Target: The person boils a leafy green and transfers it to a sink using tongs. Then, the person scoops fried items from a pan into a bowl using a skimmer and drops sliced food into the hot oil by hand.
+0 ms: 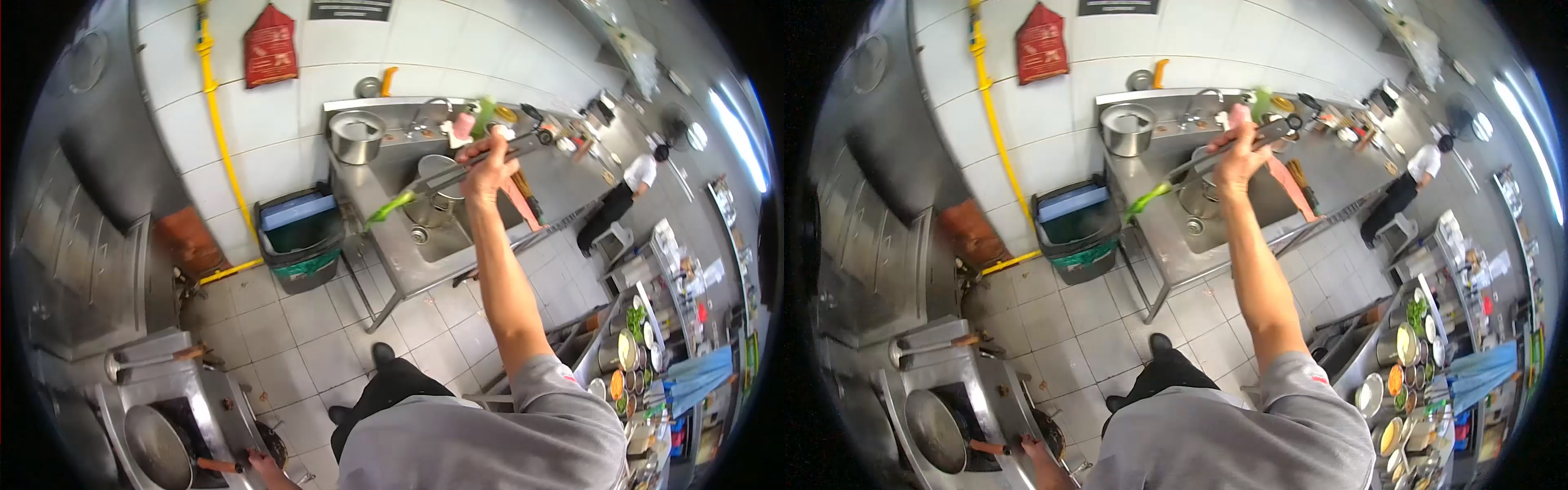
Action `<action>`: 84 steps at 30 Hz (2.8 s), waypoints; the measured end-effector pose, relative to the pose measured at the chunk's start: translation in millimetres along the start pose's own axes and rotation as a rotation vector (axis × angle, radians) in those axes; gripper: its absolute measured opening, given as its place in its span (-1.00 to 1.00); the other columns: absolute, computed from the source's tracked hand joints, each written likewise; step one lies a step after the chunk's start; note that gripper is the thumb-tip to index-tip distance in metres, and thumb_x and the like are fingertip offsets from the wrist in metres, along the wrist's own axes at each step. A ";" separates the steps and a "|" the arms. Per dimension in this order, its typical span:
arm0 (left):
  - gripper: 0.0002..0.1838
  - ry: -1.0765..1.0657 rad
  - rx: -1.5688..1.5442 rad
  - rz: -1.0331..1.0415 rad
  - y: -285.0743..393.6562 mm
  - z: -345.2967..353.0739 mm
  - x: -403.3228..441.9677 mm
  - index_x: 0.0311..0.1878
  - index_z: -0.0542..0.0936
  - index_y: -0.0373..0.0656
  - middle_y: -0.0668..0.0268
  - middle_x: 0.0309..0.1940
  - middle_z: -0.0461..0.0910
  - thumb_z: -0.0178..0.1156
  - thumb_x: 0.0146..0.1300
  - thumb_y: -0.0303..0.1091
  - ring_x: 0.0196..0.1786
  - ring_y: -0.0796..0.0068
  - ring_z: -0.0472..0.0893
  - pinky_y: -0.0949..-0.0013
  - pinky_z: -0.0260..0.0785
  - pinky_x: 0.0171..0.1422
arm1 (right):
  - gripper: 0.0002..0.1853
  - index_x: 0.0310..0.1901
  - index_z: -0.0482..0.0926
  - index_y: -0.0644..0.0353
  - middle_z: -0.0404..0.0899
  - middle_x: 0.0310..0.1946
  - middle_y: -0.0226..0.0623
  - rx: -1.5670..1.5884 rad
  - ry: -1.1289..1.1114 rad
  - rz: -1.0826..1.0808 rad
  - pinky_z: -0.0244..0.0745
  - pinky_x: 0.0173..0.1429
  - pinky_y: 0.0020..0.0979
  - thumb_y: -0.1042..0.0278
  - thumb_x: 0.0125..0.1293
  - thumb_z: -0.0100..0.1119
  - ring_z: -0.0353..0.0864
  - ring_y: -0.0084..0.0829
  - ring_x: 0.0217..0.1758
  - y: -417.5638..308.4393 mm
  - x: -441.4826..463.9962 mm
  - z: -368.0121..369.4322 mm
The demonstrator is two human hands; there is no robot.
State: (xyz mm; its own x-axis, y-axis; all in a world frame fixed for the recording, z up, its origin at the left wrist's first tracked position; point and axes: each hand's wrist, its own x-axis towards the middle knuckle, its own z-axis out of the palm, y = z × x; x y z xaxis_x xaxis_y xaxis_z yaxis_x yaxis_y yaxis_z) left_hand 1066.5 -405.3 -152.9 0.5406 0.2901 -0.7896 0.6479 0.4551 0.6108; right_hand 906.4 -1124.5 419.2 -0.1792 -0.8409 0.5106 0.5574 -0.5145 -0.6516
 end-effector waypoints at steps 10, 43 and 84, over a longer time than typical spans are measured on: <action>0.03 0.338 0.165 -0.130 -27.3 58.7 -49.0 0.42 0.21 0.02 0.15 0.42 0.10 0.24 -0.02 0.43 0.34 0.42 0.25 0.23 0.19 0.21 | -0.60 -0.57 0.31 0.17 0.31 -0.76 -0.33 -0.228 0.285 -0.147 0.31 -0.72 -0.41 0.12 0.26 0.21 0.37 -0.43 -0.78 -16.0 134.5 -187.6; -0.49 0.023 0.918 0.146 -284.2 104.3 -346.8 0.09 0.40 -0.22 0.25 -0.19 0.61 0.24 0.18 -0.10 -0.25 0.33 0.56 0.32 0.43 -0.37 | -0.55 0.02 0.47 0.38 0.58 -0.09 -0.08 -0.132 -0.370 -0.020 0.57 0.01 -0.23 0.06 0.46 -0.05 0.63 -0.28 -0.06 155.2 462.7 -191.1; -0.67 0.047 0.638 0.448 -262.0 -35.0 -286.1 -0.28 0.59 -0.17 0.45 -0.62 0.44 0.14 0.22 -0.06 -0.61 0.64 0.31 0.47 0.19 -0.57 | -0.71 -0.10 0.40 0.27 0.46 -0.40 -0.31 -0.083 -0.809 -0.062 0.39 -0.42 -0.43 0.21 0.35 0.11 0.45 -0.53 -0.50 254.3 112.1 426.9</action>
State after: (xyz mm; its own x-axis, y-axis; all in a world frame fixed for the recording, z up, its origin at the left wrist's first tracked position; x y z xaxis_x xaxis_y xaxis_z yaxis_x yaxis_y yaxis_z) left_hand 723.3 -578.0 -89.1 0.8095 0.3736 -0.4529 0.5643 -0.2821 0.7759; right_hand 1374.1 -1278.1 550.2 0.4508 -0.4448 0.7739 0.4985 -0.5937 -0.6317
